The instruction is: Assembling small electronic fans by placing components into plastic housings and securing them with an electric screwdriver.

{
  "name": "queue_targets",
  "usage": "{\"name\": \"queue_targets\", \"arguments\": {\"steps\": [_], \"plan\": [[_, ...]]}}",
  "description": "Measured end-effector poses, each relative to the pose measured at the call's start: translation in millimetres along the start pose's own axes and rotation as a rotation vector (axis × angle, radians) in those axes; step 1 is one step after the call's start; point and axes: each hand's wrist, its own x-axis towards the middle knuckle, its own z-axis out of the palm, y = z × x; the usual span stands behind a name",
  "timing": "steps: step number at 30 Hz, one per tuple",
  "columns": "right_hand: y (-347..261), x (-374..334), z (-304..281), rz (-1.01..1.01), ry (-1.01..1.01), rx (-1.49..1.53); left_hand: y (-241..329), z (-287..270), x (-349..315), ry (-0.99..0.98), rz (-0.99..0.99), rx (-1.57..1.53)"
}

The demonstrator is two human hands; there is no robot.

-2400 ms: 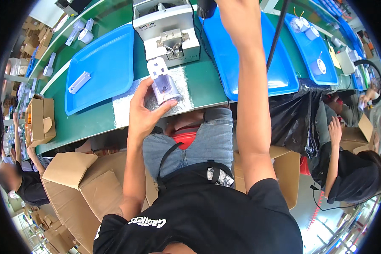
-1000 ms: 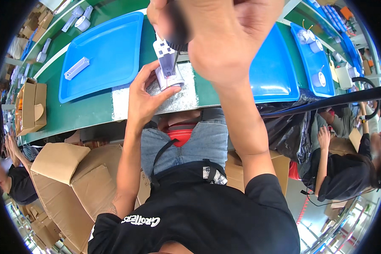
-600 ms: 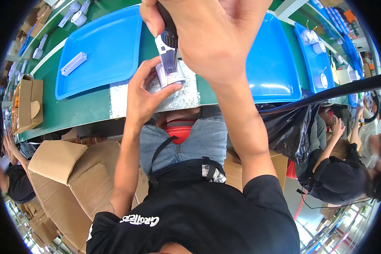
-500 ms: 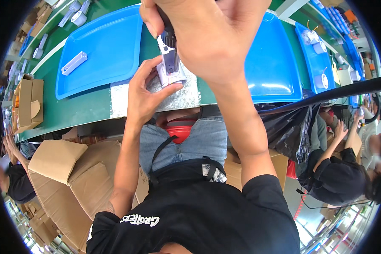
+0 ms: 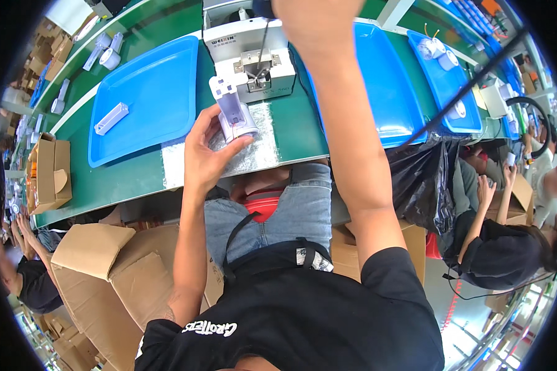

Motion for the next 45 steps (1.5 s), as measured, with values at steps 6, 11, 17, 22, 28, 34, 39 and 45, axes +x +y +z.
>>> {"name": "queue_targets", "arguments": {"steps": [6, 11, 17, 22, 28, 34, 39, 45], "plan": [[16.8, -7.9, 8.8, 0.068, -0.077, 0.024, -0.1, 0.2, 0.3, 0.002, 0.002, -0.03], [8.3, -13.3, 10.6, 0.054, -0.087, -0.003, 0.2, 0.1, 0.0, 0.006, -0.001, -0.042], [-34.6, -33.0, 23.8, 0.195, 0.047, 0.132, 3.2, 0.5, 2.0, -0.003, 0.001, 0.036], [-36.7, -45.4, 48.2, 0.25, 0.159, 0.22, 1.5, -0.2, 0.9, 0.012, 0.001, -0.006], [1.6, -55.8, 48.4, 0.156, -0.013, 0.902, 0.6, 1.7, 1.6, 0.013, 0.006, -0.001], [-24.6, -72.9, 59.5, 0.341, 0.136, 0.307, 1.5, -2.8, 2.8, -0.006, -0.02, -0.033], [-27.3, -63.9, 59.1, 0.35, 0.096, 0.327, 2.4, -1.2, 3.7, -0.011, -0.011, -0.031], [-23.6, -42.5, 46.4, 0.201, 0.083, -0.117, 0.2, -2.8, -0.5, 0.0, -0.021, 0.0]]}}
